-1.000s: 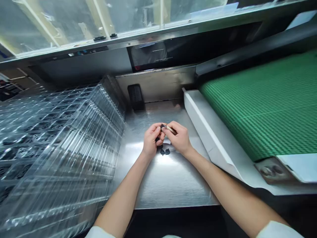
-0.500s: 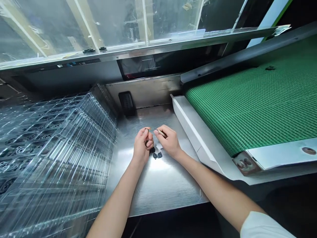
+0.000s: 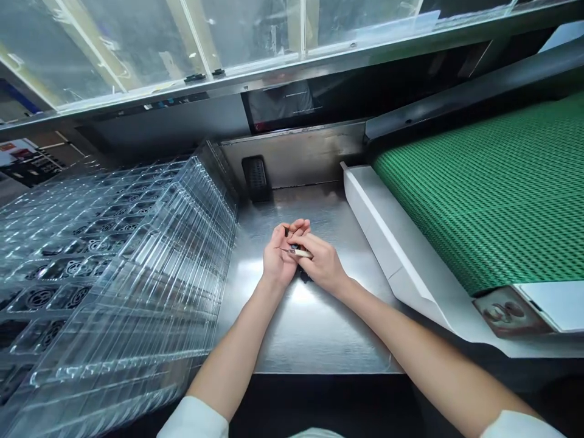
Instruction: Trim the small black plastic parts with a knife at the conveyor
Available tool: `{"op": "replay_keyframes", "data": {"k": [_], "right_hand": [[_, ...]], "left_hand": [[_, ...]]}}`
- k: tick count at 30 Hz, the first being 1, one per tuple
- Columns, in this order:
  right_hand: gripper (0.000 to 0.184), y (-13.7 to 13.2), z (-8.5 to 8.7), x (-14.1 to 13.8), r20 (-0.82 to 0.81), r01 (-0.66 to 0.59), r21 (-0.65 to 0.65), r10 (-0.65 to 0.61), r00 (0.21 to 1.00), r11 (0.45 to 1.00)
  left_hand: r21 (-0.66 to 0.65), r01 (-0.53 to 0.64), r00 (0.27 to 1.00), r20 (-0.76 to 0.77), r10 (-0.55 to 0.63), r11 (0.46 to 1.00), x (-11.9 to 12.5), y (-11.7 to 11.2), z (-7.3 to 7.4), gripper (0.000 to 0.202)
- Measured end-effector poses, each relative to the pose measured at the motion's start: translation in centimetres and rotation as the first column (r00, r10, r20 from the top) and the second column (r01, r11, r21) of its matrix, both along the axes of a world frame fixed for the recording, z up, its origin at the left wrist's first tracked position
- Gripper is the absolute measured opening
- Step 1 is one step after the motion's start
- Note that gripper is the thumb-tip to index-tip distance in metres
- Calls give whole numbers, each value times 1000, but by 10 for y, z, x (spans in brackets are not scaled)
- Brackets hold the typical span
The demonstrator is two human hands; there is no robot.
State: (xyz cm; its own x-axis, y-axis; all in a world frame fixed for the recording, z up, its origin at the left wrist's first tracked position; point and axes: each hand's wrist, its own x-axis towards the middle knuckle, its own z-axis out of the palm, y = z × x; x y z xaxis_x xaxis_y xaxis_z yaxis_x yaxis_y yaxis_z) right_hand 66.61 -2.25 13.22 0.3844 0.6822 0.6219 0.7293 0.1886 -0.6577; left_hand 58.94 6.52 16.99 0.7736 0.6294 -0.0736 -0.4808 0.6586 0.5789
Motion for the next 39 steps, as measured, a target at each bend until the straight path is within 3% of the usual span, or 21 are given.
{"op": "replay_keyframes", "data": {"k": [4,7,10,14,19,25,39], "right_hand": [[27,-2,8,1,-103,-48,67,54,993,997],[22,-1,13,4,-272,22,75,-1,962,997],[31,0,15,7,-517,56,47,-24,856,997],[44,1,22,7,-727,6,83,56,684,997],[47,0,30,6,-758,-67,146,155,633,987],[54,1,27,11,-787,-92,113,146,600,989],[36,-1,27,11,-745,-125,138,186,640,983]], "left_hand": [[-5,-23,997,-68,23,1000,-1,5,-1,9],[22,-108,982,-151,110,994,-1,10,-5,5],[85,-113,971,-201,128,990,-2,11,-7,9],[129,-49,977,-202,75,990,-3,7,-6,13],[201,55,977,-215,-10,978,-1,2,-5,17],[311,162,959,-275,-75,936,-3,-1,-5,30],[384,149,964,-261,-48,911,-1,4,-11,38]]}}
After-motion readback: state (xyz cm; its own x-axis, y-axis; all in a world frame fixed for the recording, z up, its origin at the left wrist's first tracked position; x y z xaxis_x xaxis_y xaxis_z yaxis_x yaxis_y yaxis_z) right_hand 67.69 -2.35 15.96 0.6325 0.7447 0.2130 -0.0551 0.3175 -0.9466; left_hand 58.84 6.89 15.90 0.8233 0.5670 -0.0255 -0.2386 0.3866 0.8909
